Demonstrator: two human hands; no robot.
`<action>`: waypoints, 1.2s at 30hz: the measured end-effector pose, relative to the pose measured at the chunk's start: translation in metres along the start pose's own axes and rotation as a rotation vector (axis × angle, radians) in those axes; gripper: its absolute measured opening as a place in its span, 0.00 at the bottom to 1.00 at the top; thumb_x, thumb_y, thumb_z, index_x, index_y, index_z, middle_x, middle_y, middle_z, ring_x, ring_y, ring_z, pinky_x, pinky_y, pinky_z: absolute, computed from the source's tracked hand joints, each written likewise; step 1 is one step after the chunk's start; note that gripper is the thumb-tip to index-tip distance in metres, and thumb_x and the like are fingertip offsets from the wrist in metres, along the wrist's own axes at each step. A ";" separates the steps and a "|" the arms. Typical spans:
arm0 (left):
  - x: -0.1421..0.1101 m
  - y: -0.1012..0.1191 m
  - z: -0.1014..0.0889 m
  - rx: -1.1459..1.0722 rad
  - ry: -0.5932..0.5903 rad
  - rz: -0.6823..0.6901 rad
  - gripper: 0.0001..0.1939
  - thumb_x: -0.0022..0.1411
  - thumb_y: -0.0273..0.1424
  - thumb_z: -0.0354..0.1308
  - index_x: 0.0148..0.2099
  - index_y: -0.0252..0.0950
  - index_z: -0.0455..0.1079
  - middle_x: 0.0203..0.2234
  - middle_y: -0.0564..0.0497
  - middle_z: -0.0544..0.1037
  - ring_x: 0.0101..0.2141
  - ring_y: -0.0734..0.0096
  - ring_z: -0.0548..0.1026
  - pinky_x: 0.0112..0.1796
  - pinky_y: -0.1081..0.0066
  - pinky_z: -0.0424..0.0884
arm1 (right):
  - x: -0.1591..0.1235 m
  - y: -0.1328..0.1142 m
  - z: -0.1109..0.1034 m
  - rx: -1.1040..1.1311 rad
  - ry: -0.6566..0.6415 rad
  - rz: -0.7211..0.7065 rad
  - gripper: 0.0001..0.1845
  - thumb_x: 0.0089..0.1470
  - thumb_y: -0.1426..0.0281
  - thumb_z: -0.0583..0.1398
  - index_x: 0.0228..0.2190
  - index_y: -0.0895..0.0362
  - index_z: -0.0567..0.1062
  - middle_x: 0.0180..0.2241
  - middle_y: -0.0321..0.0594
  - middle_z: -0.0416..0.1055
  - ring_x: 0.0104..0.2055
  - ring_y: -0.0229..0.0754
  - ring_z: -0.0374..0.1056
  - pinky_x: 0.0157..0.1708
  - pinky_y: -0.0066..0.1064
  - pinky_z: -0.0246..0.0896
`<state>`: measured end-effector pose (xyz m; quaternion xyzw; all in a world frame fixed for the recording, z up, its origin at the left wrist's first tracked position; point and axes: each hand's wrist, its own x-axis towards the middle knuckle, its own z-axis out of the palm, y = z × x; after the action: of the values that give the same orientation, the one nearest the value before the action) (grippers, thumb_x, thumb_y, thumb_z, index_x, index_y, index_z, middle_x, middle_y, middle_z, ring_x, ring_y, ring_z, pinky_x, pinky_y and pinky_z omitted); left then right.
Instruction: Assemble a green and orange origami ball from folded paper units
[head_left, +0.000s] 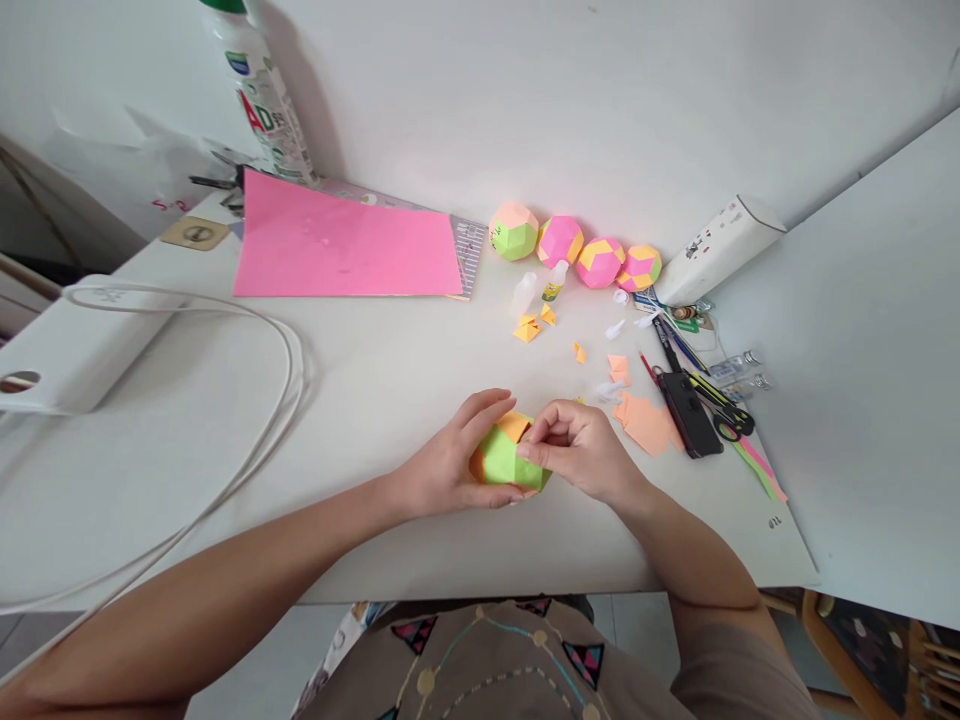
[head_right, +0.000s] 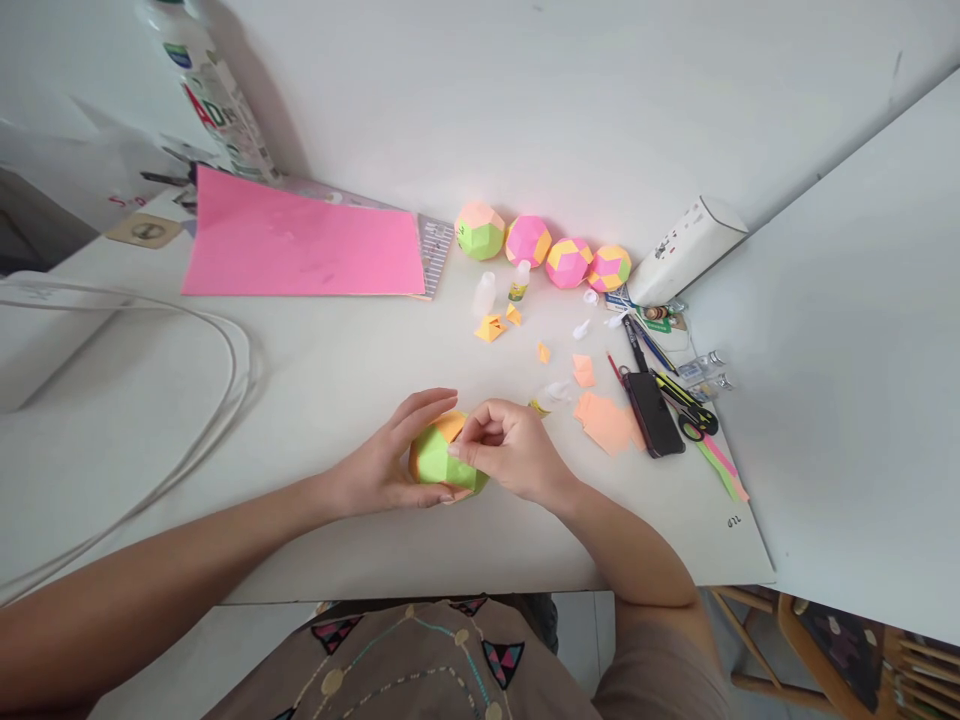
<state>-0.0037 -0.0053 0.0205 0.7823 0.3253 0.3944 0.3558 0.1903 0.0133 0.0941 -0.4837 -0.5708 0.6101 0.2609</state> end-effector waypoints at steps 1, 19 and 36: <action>0.000 0.000 0.000 -0.001 -0.016 0.002 0.46 0.55 0.43 0.65 0.68 0.46 0.43 0.61 0.35 0.52 0.61 0.43 0.57 0.57 0.42 0.63 | 0.000 0.000 0.000 -0.002 -0.001 0.009 0.10 0.44 0.70 0.67 0.24 0.58 0.70 0.26 0.33 0.73 0.27 0.33 0.69 0.28 0.26 0.63; 0.003 0.006 -0.003 -0.029 -0.117 0.032 0.40 0.58 0.39 0.63 0.66 0.41 0.47 0.60 0.35 0.54 0.60 0.45 0.59 0.56 0.46 0.65 | -0.007 -0.013 -0.008 -0.188 -0.138 0.050 0.11 0.55 0.62 0.60 0.37 0.55 0.69 0.26 0.32 0.72 0.15 0.27 0.58 0.13 0.20 0.55; 0.001 -0.003 -0.004 0.015 -0.082 0.060 0.45 0.57 0.42 0.64 0.69 0.46 0.41 0.62 0.34 0.49 0.62 0.43 0.57 0.56 0.43 0.63 | -0.005 -0.009 -0.010 -0.234 -0.168 0.020 0.09 0.51 0.69 0.62 0.36 0.56 0.70 0.27 0.33 0.73 0.22 0.31 0.65 0.20 0.22 0.61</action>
<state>-0.0070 -0.0018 0.0199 0.8099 0.2899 0.3701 0.3509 0.1987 0.0149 0.1059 -0.4637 -0.6530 0.5803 0.1478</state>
